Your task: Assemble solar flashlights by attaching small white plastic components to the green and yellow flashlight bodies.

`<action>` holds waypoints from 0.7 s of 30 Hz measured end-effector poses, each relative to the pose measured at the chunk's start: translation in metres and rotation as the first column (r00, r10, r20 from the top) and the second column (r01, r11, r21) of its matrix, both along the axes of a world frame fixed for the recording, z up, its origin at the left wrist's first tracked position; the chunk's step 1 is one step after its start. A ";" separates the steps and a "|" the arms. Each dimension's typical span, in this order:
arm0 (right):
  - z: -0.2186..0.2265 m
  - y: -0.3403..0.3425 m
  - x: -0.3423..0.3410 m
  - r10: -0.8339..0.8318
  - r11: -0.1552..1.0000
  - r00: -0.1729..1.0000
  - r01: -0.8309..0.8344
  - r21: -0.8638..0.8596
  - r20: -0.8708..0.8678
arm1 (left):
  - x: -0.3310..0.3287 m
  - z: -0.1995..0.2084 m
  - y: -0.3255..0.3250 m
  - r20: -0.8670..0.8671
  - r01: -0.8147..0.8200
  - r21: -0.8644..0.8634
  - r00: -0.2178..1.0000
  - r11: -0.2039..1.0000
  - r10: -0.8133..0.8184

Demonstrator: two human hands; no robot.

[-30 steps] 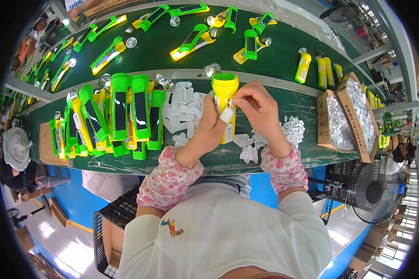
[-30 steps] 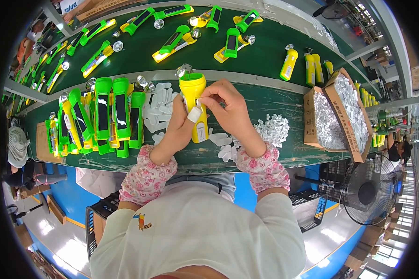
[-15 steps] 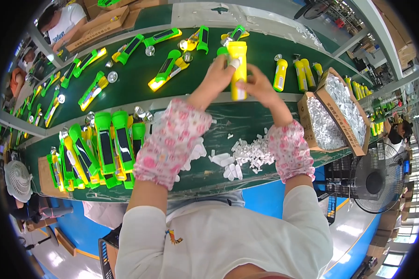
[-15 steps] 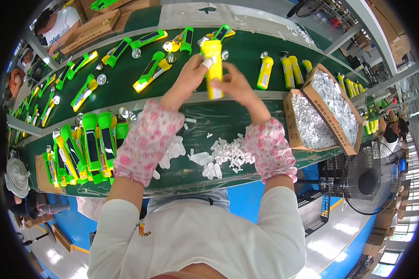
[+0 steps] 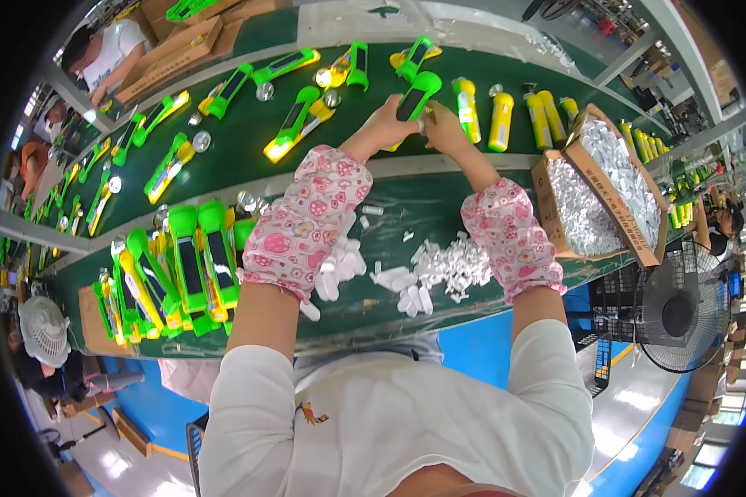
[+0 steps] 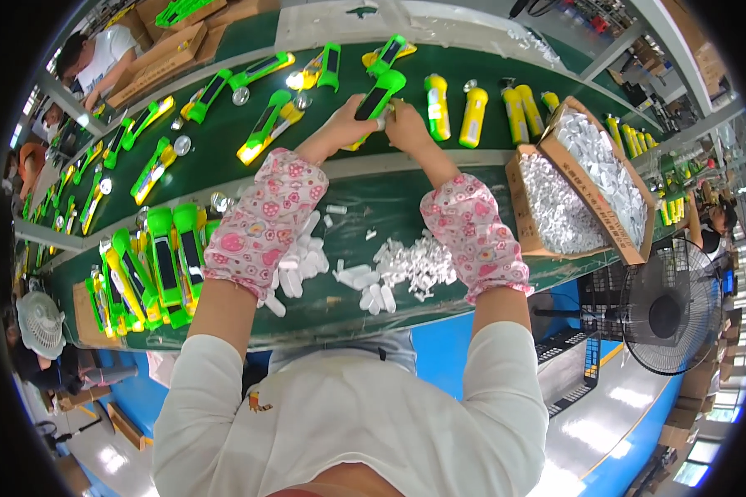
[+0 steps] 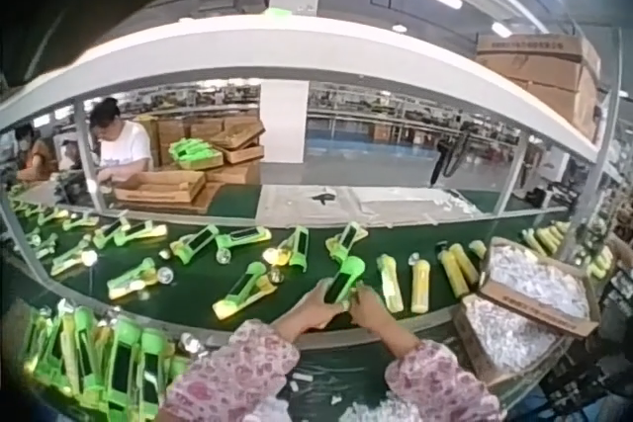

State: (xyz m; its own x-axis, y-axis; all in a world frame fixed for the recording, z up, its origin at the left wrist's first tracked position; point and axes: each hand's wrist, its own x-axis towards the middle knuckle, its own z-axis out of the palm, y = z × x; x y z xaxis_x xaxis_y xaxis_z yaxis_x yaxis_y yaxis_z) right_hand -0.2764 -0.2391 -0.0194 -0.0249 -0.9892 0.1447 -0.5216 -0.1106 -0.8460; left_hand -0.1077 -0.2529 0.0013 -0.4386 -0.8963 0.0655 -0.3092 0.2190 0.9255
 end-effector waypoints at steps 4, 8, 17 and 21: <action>0.025 0.051 0.040 0.044 0.995 0.989 -0.030 -0.100 0.144 | 0.037 -0.001 0.019 -0.031 -0.089 -0.009 0.996 0.996 0.089; 0.017 0.119 0.056 0.172 0.937 0.915 -0.266 -0.225 -0.366 | 0.073 0.014 0.067 -0.214 -0.156 0.437 0.939 0.886 0.271; -0.012 0.181 0.122 0.467 0.870 0.828 -0.493 -0.007 -0.311 | 0.119 -0.004 0.108 -0.760 0.335 0.602 0.518 0.724 0.392; -0.018 0.173 0.115 0.454 0.890 0.887 -0.449 0.077 -0.078 | 0.118 0.007 0.122 -0.805 0.428 0.582 0.427 0.691 0.413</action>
State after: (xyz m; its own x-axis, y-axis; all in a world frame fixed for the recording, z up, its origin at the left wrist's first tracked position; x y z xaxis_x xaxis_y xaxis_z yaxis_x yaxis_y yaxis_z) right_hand -0.1613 -0.0660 -0.0369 0.4372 -0.8967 0.0691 -0.5017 -0.3069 -0.8088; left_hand 0.0105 -0.1305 0.0079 -0.5188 -0.8396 -0.1608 0.6991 -0.5249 0.4855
